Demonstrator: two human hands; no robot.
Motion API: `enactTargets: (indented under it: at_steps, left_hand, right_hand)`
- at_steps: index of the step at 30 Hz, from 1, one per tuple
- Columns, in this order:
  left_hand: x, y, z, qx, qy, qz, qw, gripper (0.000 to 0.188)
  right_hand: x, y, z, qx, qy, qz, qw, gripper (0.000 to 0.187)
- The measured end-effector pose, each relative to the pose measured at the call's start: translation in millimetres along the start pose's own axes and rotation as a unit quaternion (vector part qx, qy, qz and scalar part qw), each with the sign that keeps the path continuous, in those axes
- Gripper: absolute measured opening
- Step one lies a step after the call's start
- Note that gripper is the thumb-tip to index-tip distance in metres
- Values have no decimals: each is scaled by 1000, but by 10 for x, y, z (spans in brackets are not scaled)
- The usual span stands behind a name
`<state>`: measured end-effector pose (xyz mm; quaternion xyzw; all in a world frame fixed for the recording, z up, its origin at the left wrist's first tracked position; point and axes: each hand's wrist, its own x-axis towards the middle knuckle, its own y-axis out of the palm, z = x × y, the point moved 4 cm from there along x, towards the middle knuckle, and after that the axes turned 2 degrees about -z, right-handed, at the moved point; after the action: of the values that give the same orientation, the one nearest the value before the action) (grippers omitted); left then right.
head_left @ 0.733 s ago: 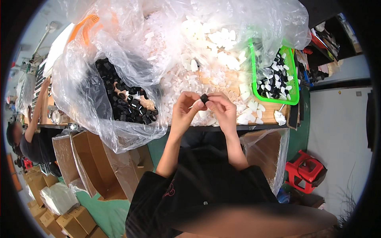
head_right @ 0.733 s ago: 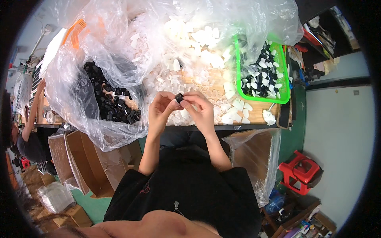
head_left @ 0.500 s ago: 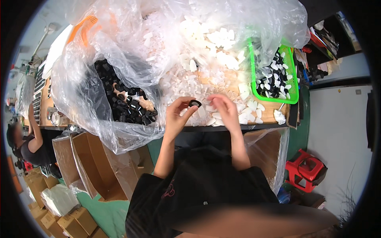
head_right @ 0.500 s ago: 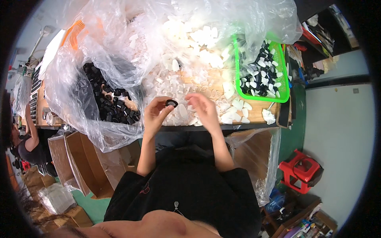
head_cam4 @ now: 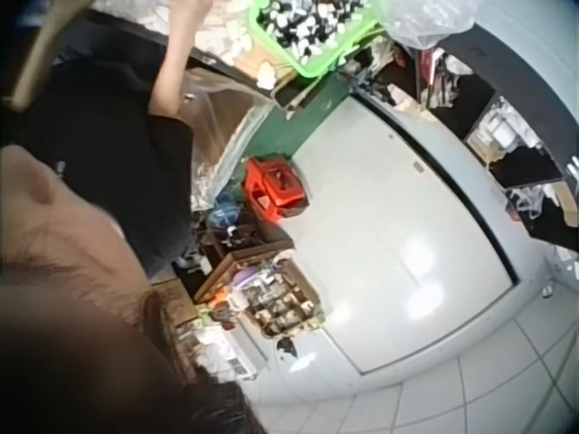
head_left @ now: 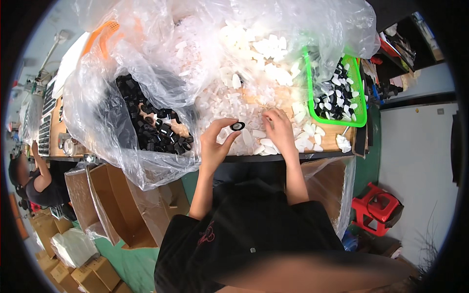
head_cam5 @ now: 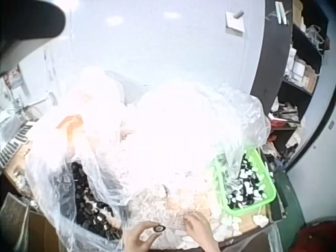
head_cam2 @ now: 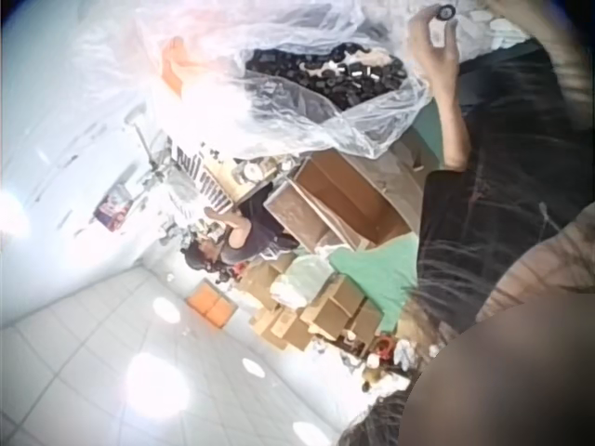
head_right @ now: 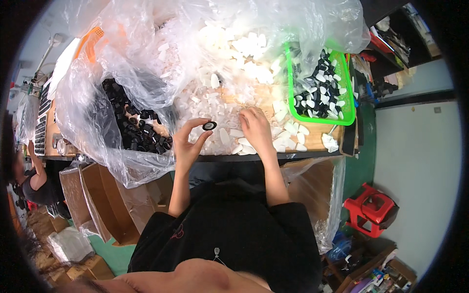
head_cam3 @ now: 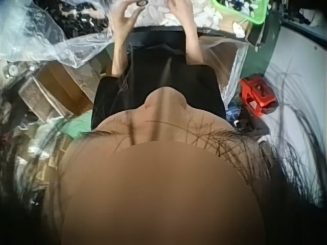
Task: Assembling small white foam inserts into black plastic cylindrical components at a workbench.
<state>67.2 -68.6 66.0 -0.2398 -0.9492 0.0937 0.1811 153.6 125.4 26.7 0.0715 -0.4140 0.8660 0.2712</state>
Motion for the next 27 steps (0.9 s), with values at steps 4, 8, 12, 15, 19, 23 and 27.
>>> enactTargets:
  at_steps: [4,8,12,15,19,23,27]
  left_hand:
    - [-13,25,2,9,13,-3,1000,29]
    - [-21,-21,38,16,1,-14,1000,29]
    - [-14,-54,75,13,-15,-27,999,28]
    - [12,-40,11,25,-1,-26,999,28]
    - [47,-7,-61,33,25,-17,999,28]
    - [44,-4,-23,30,27,-25,999,28]
    - [61,-37,-84,40,37,-30,998,29]
  right_hand:
    - [13,120,1,-63,23,6,998,14]
    - [69,85,-34,-101,35,-52,993,17]
    - [128,204,-9,-20,-27,0,999,17]
    - [173,357,59,-11,-72,36,997,15]
    - [213,450,97,-92,-107,12,990,15]
    - [198,361,154,-62,-82,-19,994,12]
    - [223,124,330,104,17,-33,994,12]
